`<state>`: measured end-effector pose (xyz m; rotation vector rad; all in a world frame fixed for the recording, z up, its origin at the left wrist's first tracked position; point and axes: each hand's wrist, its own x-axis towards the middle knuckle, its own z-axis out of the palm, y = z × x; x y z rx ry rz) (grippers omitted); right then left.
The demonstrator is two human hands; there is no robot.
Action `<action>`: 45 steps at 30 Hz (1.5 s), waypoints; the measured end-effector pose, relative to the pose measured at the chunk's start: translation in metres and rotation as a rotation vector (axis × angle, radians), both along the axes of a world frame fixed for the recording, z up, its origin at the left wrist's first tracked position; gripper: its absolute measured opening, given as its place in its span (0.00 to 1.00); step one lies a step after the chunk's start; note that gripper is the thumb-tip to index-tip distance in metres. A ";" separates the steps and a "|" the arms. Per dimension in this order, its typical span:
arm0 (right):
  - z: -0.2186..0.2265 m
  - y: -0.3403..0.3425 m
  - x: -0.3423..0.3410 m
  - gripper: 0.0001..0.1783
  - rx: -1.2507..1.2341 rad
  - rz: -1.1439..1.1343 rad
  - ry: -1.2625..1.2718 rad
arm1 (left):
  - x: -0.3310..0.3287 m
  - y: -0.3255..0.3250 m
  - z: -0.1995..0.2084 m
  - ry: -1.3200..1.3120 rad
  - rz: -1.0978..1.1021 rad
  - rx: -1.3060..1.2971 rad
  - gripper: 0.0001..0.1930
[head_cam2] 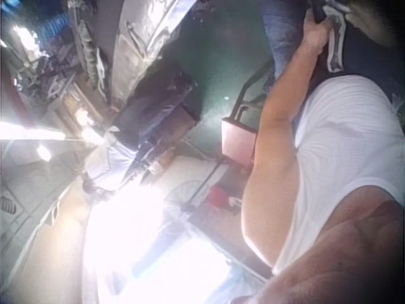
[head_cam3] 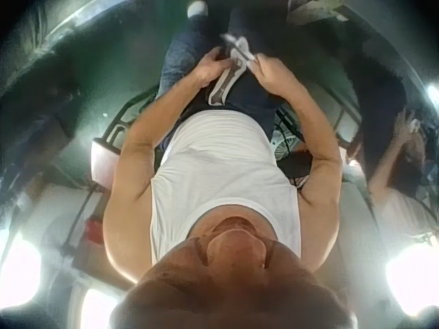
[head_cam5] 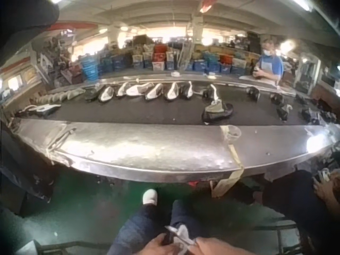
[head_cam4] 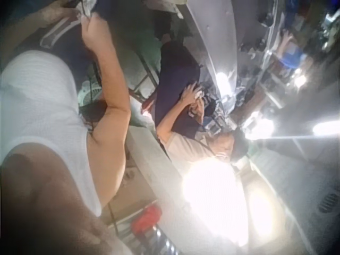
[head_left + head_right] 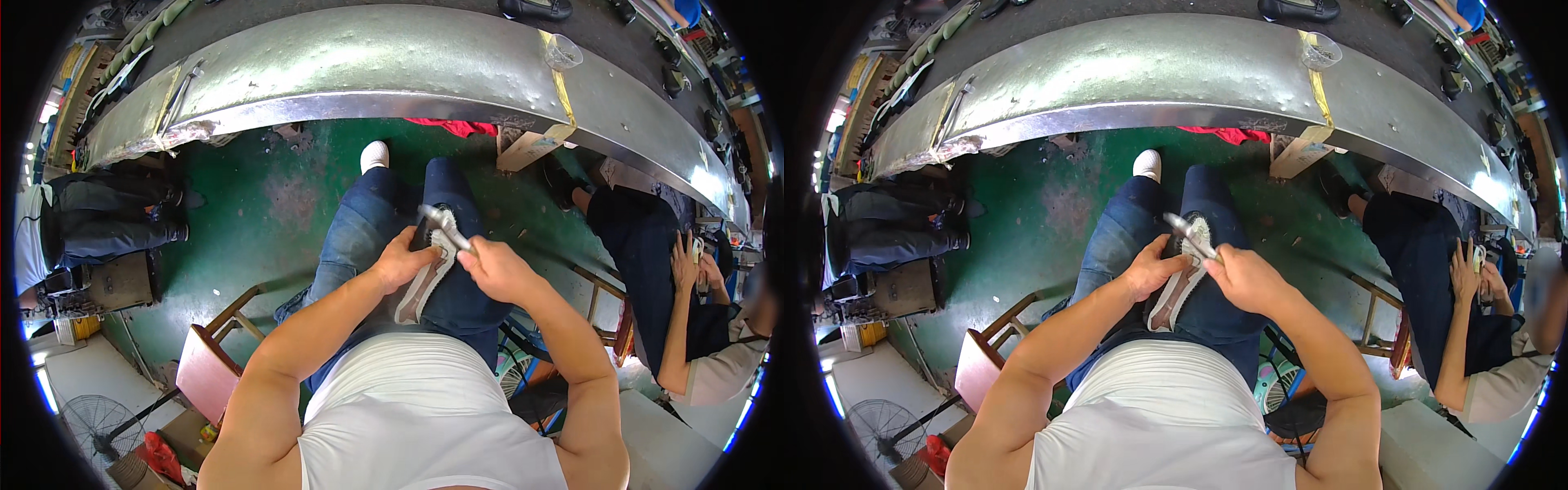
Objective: Assembling and lasting shoes on a production line using lasting pliers to secure the upper.
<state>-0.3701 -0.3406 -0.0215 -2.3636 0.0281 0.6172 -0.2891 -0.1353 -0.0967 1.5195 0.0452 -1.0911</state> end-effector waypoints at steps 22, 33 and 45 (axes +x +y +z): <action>0.013 0.025 -0.063 0.20 -0.065 0.127 0.086 | 0.011 0.011 -0.011 0.191 -0.023 -0.139 0.37; 0.019 -0.002 -0.059 0.22 0.265 -0.076 0.575 | -0.036 0.047 -0.026 -0.249 -0.242 -0.203 0.49; -0.011 0.045 -0.059 0.19 -0.080 0.012 0.010 | -0.040 0.082 -0.016 -0.213 -0.534 -0.038 0.62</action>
